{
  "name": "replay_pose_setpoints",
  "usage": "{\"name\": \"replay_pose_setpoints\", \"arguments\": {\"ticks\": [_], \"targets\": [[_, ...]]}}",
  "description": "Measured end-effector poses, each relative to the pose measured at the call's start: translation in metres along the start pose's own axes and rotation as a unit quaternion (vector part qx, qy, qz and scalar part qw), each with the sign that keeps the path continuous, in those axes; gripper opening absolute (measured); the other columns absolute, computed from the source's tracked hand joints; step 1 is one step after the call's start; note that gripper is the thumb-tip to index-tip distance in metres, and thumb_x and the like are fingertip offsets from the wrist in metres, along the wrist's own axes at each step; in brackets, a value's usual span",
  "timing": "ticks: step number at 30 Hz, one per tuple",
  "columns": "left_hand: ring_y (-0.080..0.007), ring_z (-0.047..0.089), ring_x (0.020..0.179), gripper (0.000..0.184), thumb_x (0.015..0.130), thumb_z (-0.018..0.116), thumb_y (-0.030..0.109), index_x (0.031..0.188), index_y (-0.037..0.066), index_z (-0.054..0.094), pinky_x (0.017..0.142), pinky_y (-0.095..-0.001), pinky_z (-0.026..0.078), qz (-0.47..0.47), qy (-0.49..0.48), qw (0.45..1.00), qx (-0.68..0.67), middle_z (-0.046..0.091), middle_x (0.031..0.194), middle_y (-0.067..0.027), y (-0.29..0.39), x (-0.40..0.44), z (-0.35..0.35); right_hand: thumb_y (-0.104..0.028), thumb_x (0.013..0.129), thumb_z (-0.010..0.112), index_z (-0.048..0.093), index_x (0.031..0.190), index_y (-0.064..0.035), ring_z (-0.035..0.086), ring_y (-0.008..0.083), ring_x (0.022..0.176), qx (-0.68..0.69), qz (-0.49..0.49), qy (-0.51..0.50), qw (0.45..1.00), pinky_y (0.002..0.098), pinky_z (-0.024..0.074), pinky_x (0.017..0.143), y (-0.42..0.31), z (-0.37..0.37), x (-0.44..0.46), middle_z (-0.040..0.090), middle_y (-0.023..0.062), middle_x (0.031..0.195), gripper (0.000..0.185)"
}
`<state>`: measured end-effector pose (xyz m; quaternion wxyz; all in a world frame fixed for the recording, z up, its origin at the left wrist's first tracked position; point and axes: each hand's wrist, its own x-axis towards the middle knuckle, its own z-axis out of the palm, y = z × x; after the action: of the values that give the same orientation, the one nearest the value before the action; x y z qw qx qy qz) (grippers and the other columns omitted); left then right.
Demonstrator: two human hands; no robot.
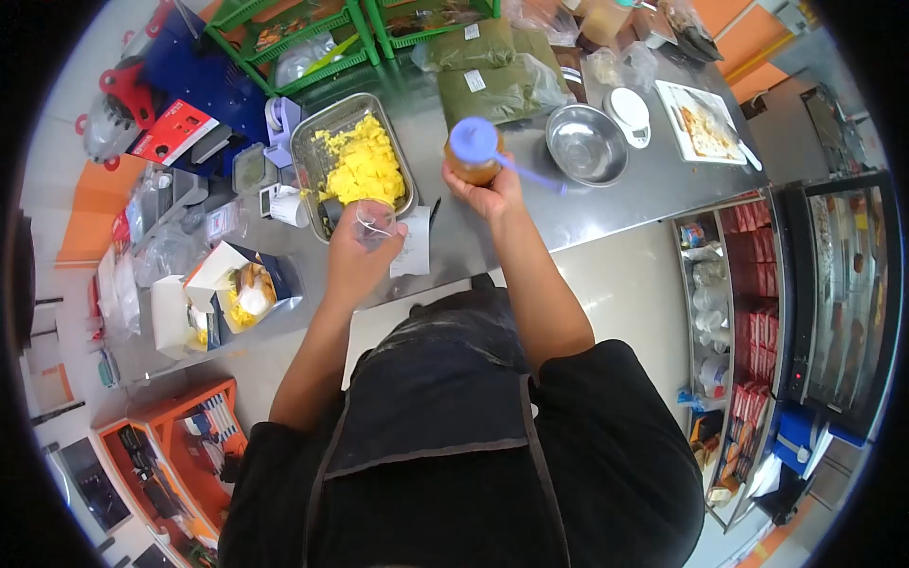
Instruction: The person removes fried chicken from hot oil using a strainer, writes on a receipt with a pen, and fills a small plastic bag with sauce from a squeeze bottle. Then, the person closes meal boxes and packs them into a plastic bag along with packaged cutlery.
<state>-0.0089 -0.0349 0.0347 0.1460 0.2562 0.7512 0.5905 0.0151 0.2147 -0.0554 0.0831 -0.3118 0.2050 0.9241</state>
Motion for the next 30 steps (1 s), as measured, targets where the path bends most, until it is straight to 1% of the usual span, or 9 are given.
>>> {"name": "replay_pose_setpoints", "arguments": {"ticks": [1,5,12,17,19,23,24,26,30], "targets": [[-0.0136,0.059,0.082,0.034,0.08,0.076,0.014,0.105,0.003,0.057,0.075,-0.0285,0.048,0.0,0.014,1.0,-0.023,0.063,0.089,-0.0056,0.001,0.005,0.003,-0.044,0.095,0.052,0.05,0.125,-0.0025,0.05,0.0387,0.122,-0.155,-0.1,-0.06,0.981,0.0629,0.0464,0.095,0.014,0.005,-0.009,0.051,0.018,0.133,0.051],[-0.0098,0.057,0.078,0.029,0.082,0.075,0.01,0.104,0.004,0.057,0.072,-0.0277,0.048,-0.015,0.012,1.0,-0.004,0.06,0.089,-0.002,0.014,0.006,0.005,-0.041,0.095,0.053,0.052,0.123,-0.0052,0.056,0.0306,0.116,-0.276,-0.152,-0.13,0.94,0.0478,0.0481,0.099,0.031,0.033,-0.043,0.056,0.0149,0.126,0.045],[-0.0128,0.061,0.079,0.032,0.08,0.075,0.013,0.106,0.003,0.059,0.074,-0.0285,0.049,0.007,-0.021,1.0,0.021,0.065,0.086,-0.0051,0.036,0.002,0.01,-0.031,0.094,0.061,0.048,0.128,-0.0055,0.057,0.0277,0.114,-0.35,-0.287,-0.137,0.881,0.0452,0.0469,0.1,0.05,0.067,-0.088,0.057,0.012,0.122,0.045],[-0.0119,0.06,0.079,0.03,0.081,0.074,0.013,0.106,0.003,0.06,0.074,-0.0283,0.049,0.012,-0.04,0.997,0.065,0.064,0.086,-0.0041,0.051,0.002,0.012,-0.019,0.094,0.061,0.038,0.136,-0.0045,0.056,0.025,0.113,-0.426,-0.428,-0.175,0.778,0.0419,0.0472,0.099,0.064,0.077,-0.11,0.054,0.0109,0.123,0.05],[-0.0218,0.066,0.078,0.033,0.076,0.075,0.016,0.101,0.001,0.061,0.073,-0.0329,0.051,0.029,-0.045,0.996,0.077,0.068,0.086,-0.0118,0.052,0.005,0.014,-0.015,0.092,0.064,0.034,0.138,-0.0063,0.055,0.0234,0.113,-0.438,-0.452,-0.191,0.753,0.04,0.0471,0.098,0.07,0.083,-0.124,0.052,0.0109,0.123,0.056],[-0.0236,0.065,0.077,0.03,0.076,0.075,0.016,0.098,0.001,0.062,0.071,-0.034,0.05,0.033,-0.039,0.998,-0.021,0.067,0.086,-0.0127,0.034,0.006,0.026,-0.008,0.088,0.068,0.027,0.14,-0.0066,0.053,0.0206,0.112,-0.464,-0.477,-0.241,0.707,0.0367,0.0459,0.097,0.082,0.096,-0.147,0.05,0.011,0.124,0.067],[-0.0239,0.065,0.077,0.03,0.076,0.074,0.015,0.099,0.001,0.061,0.071,-0.0342,0.05,0.04,-0.031,0.998,-0.03,0.067,0.086,-0.0128,0.033,0.006,0.028,-0.008,0.088,0.068,0.027,0.14,-0.0066,0.053,0.0206,0.112,-0.464,-0.479,-0.242,0.705,0.0367,0.0459,0.097,0.084,0.096,-0.147,0.05,0.011,0.124,0.067],[-0.0242,0.065,0.077,0.03,0.076,0.074,0.015,0.099,0.001,0.061,0.071,-0.0344,0.05,0.049,-0.025,0.998,-0.041,0.066,0.086,-0.013,0.033,0.007,0.031,-0.007,0.09,0.064,0.036,0.135,-0.0054,0.055,0.0201,0.11,-0.501,-0.552,-0.248,0.619,0.0368,0.0458,0.096,0.086,0.096,-0.148,0.053,0.0099,0.121,0.053],[-0.0207,0.065,0.076,0.029,0.076,0.074,0.012,0.1,0.001,0.06,0.07,-0.0331,0.05,0.055,-0.018,0.997,-0.056,0.066,0.085,-0.0111,0.039,0.006,0.033,-0.009,0.089,0.066,0.036,0.133,-0.0047,0.055,0.0194,0.11,-0.506,-0.542,-0.268,0.615,0.0364,0.0446,0.097,0.091,0.102,-0.154,0.054,0.0098,0.12,0.054]]}}
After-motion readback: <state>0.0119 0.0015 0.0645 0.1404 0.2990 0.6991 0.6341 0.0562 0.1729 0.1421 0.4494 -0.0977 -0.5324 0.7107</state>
